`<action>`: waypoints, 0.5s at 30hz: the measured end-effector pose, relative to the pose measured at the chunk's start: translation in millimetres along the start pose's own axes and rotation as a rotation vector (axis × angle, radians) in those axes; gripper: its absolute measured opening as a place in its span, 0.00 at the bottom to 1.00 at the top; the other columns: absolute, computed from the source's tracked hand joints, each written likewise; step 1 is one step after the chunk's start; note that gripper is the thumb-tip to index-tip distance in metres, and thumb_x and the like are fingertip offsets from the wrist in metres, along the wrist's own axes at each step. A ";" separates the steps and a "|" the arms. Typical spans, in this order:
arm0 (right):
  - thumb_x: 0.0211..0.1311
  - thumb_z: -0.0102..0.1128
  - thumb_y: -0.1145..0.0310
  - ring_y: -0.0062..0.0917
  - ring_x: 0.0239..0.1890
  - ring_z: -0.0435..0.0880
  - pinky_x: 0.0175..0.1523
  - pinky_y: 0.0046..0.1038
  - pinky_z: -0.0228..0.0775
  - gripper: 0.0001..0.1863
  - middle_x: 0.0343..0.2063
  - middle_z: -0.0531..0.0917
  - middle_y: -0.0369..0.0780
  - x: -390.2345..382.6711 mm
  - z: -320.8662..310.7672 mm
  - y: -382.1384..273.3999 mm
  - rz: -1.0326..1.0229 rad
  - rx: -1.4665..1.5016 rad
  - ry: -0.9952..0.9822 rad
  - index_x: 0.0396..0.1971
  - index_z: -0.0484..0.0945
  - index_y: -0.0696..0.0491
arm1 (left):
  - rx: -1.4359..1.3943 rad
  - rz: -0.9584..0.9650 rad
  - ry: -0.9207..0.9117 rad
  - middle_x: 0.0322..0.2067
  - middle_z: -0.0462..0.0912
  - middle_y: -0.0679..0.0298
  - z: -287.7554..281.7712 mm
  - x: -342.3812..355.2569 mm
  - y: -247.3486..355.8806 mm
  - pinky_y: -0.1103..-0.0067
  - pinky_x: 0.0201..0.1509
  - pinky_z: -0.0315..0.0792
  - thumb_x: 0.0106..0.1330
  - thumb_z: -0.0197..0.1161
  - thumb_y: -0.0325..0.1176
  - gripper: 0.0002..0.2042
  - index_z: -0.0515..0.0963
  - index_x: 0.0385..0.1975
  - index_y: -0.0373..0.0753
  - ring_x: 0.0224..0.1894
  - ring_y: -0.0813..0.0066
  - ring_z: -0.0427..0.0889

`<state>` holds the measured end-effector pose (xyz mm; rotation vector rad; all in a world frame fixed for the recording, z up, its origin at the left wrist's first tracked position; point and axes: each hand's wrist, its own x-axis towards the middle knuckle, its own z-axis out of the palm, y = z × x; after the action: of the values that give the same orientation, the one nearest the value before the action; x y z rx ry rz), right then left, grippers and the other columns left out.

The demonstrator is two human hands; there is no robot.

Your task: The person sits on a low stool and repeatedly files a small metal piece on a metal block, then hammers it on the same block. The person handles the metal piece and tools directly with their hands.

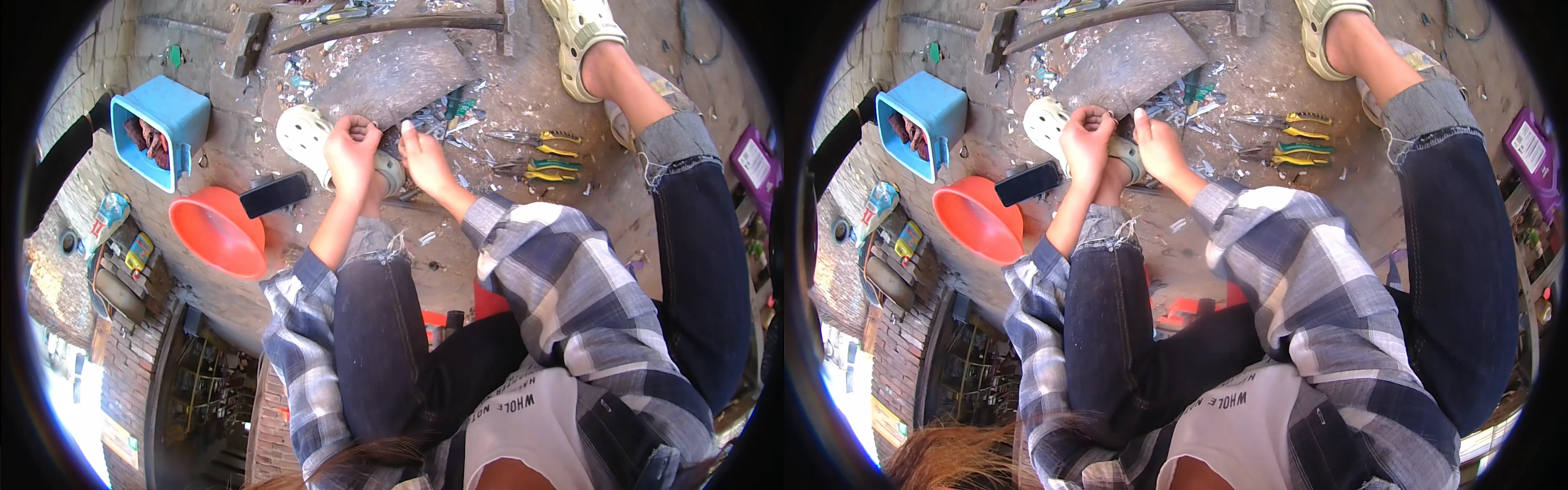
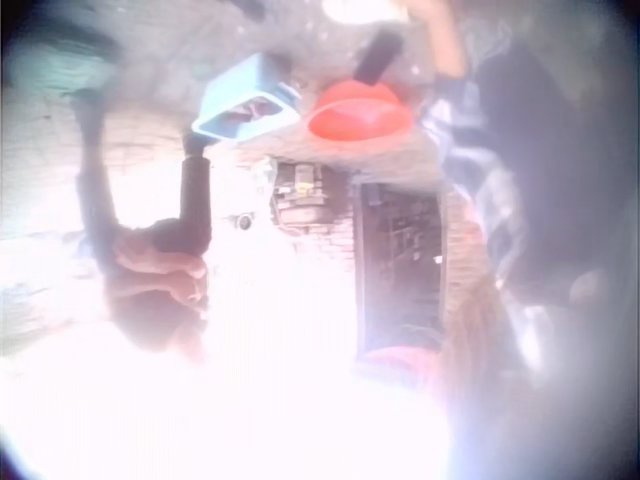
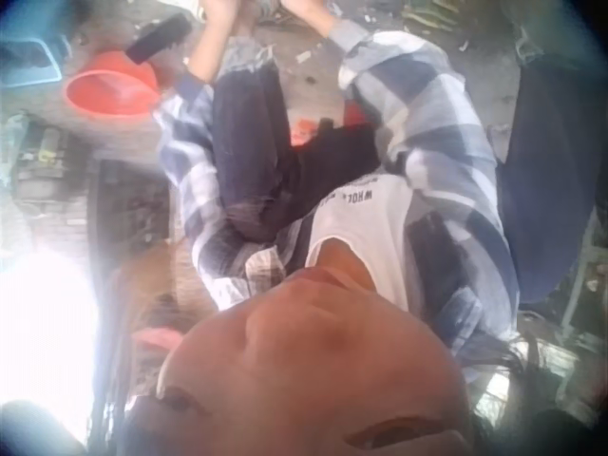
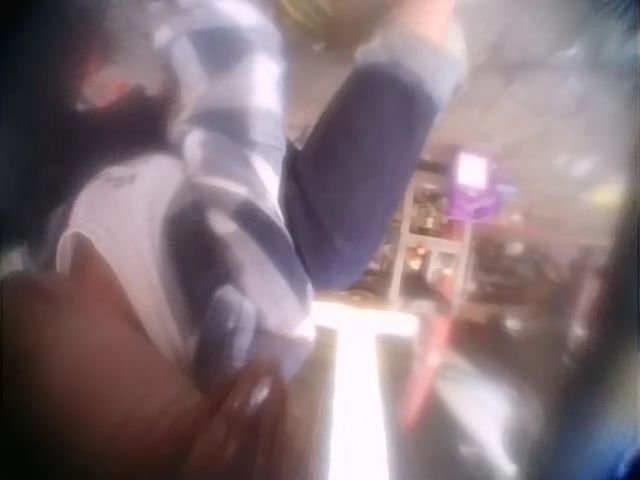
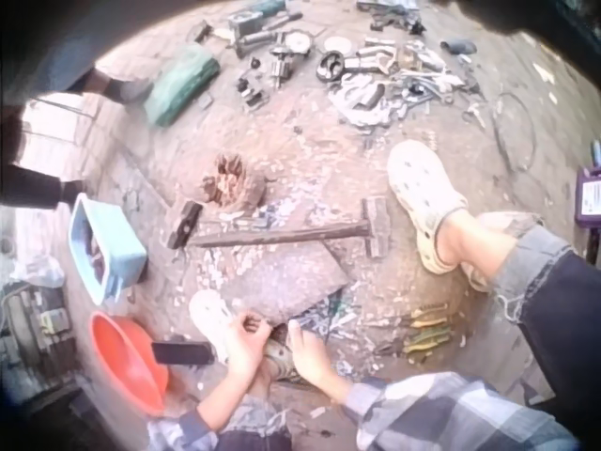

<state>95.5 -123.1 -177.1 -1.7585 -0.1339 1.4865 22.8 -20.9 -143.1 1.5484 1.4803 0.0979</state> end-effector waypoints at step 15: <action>0.57 0.59 0.76 0.05 0.23 0.67 0.27 0.10 0.58 0.05 0.21 0.73 0.26 -38.9 -7.9 -121.8 -0.308 0.250 -0.237 0.34 0.76 0.57 | -0.773 0.017 -0.042 0.32 0.80 0.62 -66.9 -37.1 63.4 0.83 0.41 0.76 0.60 0.61 0.18 0.07 0.75 0.37 0.30 0.34 0.79 0.80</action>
<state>139.8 -67.6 -70.6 -1.2957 -0.3117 1.4117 17.2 -1.3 -45.9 0.9218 1.1863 0.5733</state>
